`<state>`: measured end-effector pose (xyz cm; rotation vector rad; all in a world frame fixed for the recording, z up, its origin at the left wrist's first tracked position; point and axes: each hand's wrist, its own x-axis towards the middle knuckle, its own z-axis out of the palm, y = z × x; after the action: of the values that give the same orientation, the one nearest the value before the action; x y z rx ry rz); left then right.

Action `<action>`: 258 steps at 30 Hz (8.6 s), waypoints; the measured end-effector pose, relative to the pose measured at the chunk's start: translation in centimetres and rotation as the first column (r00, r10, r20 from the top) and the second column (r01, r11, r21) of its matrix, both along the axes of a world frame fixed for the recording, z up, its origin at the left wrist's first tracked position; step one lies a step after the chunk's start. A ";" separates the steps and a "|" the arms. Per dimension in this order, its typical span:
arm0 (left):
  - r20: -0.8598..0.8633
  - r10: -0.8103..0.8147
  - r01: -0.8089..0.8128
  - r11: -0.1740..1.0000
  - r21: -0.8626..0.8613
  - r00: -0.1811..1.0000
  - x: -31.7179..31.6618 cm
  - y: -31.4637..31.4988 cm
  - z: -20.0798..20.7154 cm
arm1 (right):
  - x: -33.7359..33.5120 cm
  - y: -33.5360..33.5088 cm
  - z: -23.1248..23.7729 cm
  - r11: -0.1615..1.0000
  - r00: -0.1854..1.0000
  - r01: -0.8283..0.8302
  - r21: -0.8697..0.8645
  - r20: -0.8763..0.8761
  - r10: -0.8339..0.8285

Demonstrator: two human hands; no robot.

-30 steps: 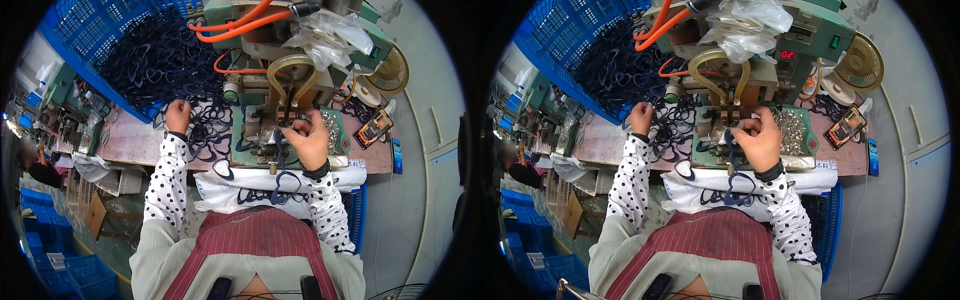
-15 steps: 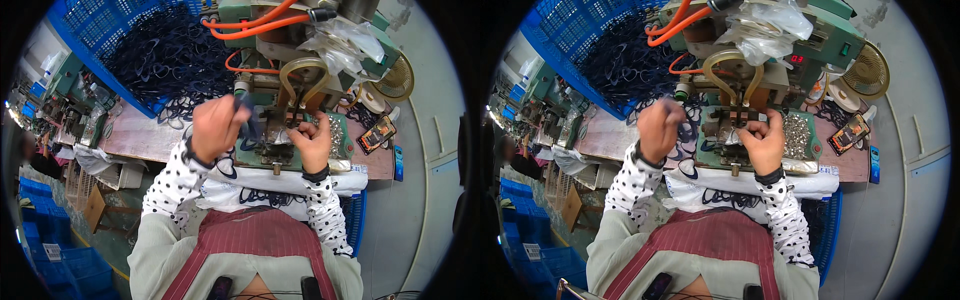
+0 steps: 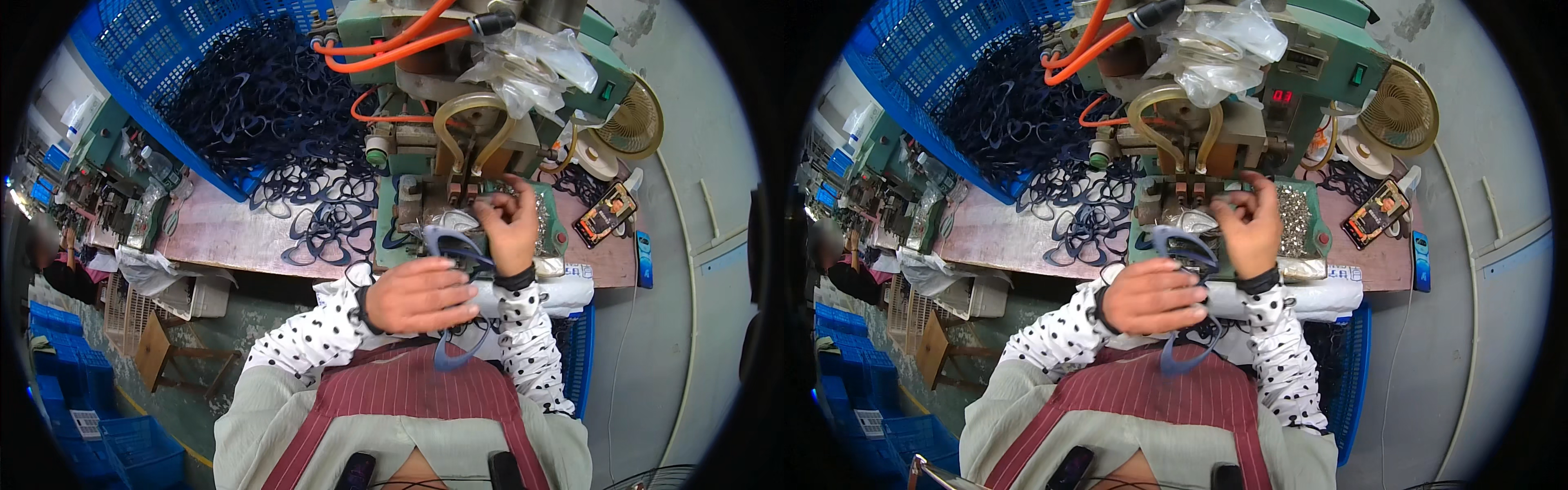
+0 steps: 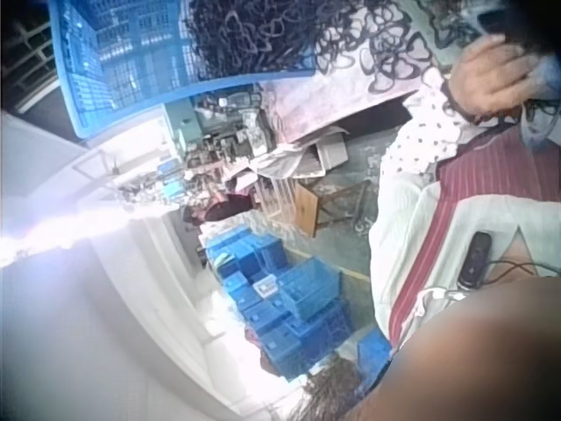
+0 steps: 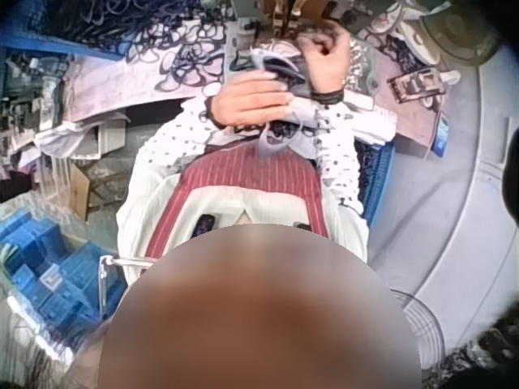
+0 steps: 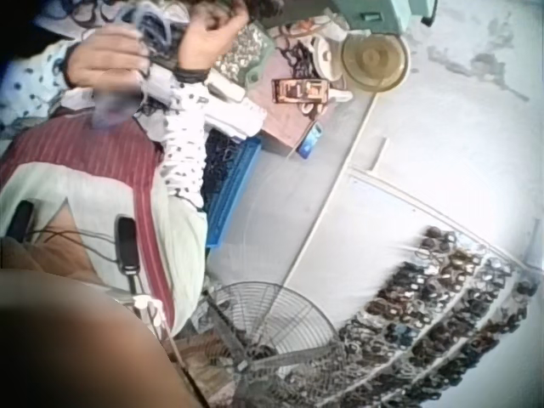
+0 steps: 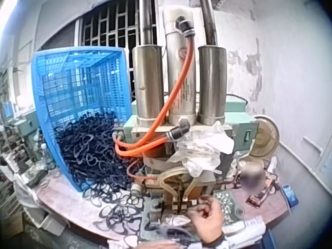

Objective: The person repeatedly picks dark blue flexible loops from a blue basket, places them into a small press machine, and adds small metal pieces before operating the press. The person then removes the assembled parts and places them on the table. This cycle repeats throughout the clip.

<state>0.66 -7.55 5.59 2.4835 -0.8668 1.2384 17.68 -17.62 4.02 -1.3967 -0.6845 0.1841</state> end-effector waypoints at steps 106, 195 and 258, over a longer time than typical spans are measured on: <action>-0.151 0.019 -0.052 0.974 -0.219 0.988 3.1 -0.9 -2.3 | 7.9 -8.2 -8.7 0.503 0.767 0.566 -0.653 0.641 -0.031; -0.087 0.090 -0.117 0.909 -0.401 0.992 2.0 -1.0 -5.6 | 9.2 -7.6 -10.1 0.755 0.715 0.571 -0.322 0.648 -0.264; -0.252 -0.816 -0.666 -0.203 -0.718 0.520 1.6 -2.6 -1.1 | 5.4 -4.4 -1.1 0.993 1.000 -0.008 -0.120 0.018 0.010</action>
<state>2.22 -10.12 4.45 0.9022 0.3815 -0.0376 23.03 -22.06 2.90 -1.5121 -0.7047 0.2221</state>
